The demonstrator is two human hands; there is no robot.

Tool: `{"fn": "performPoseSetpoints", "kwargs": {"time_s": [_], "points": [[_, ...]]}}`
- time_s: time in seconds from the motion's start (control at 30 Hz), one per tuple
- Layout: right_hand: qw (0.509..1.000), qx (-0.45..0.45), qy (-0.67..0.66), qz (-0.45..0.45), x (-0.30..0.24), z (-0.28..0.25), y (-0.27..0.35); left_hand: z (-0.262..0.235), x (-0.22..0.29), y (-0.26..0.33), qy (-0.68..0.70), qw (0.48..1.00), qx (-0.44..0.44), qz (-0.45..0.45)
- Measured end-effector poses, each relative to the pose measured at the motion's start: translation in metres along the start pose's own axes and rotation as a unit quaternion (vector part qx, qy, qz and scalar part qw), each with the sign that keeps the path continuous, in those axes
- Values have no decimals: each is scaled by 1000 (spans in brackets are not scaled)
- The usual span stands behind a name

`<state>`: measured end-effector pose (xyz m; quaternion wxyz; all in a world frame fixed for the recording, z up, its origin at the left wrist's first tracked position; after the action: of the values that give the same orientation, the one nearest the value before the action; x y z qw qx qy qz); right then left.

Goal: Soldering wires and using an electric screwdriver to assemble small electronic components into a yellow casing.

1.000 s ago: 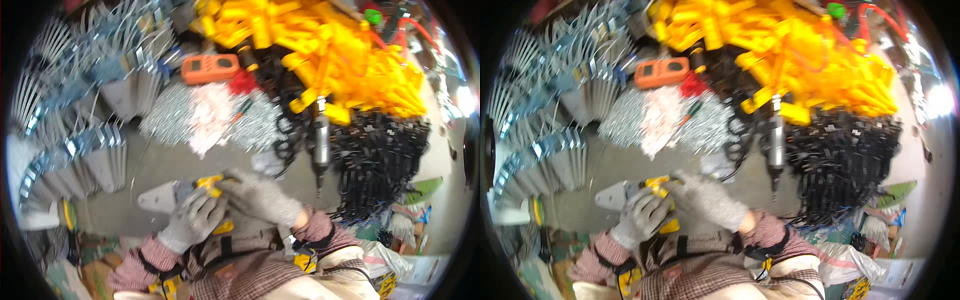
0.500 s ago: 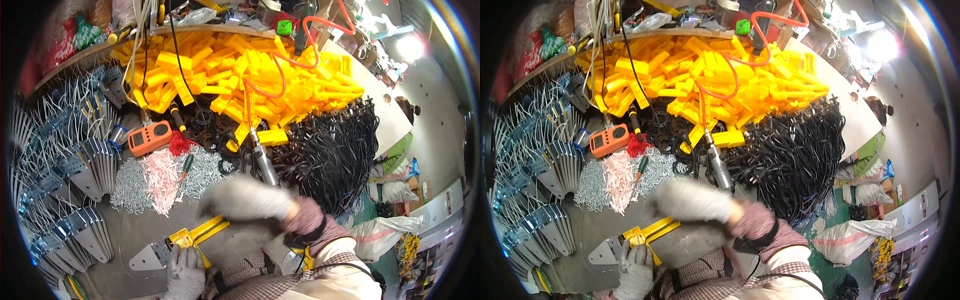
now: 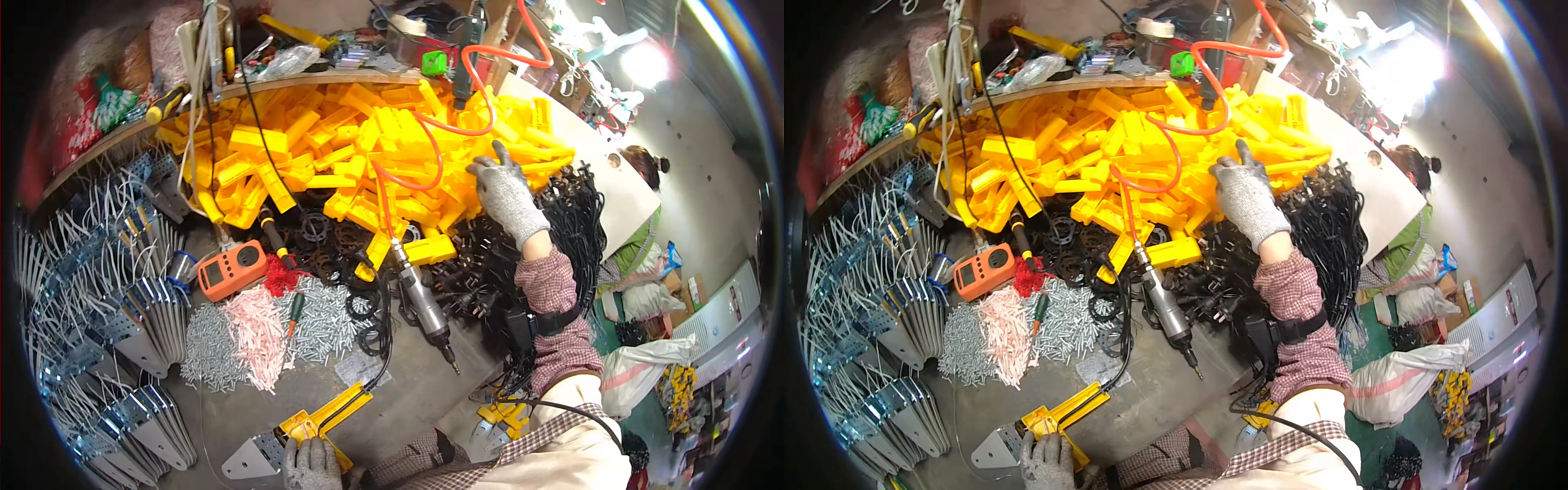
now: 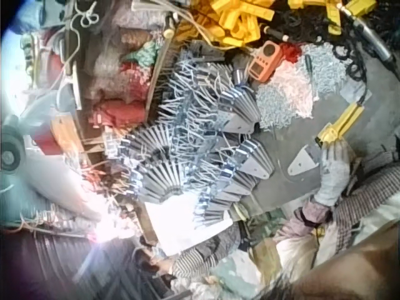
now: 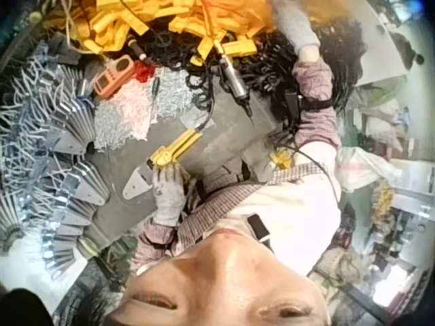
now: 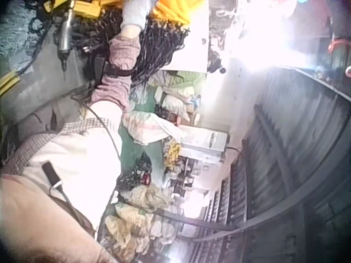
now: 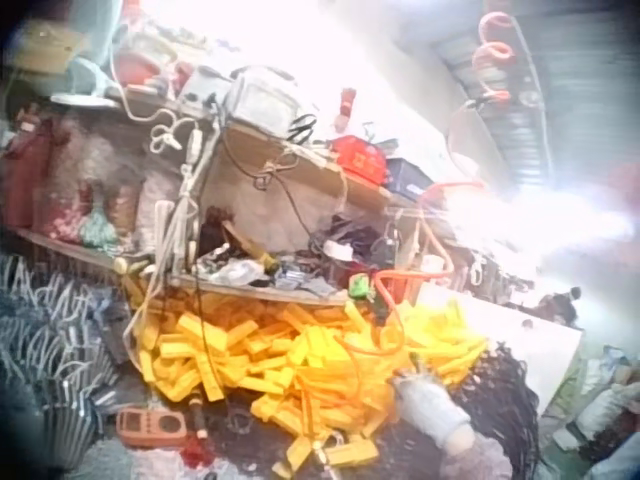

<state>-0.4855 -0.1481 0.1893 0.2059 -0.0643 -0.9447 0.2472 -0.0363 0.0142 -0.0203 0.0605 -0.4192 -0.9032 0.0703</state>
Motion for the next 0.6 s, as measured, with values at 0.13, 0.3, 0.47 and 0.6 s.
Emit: {"fn": "performPoseSetpoints", "kwargs": {"time_s": [0.13,0.3,0.47,0.6], "points": [[985,95,-105,98,24,-34,-9,-1,-4,8,24,1000,11,-10],[979,-66,-6,192,106,14,-14,-5,2,2,35,999,29,-1],[981,-59,45,177,124,36,-29,-8,6,-4,36,999,29,-14],[977,3,188,103,135,46,-62,-10,-1,2,3,998,52,-35]]}}
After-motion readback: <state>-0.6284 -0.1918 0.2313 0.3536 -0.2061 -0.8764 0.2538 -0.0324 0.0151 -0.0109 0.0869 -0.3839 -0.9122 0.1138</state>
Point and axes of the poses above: each hand's wrist, its own y-axis away from the middle knuckle, its own z-axis out of the palm, x = y × z, the point moved 5 cm from there along -y, towards the middle knuckle, and after that the axes turned 6 degrees about -y, right-handed, at the moved point
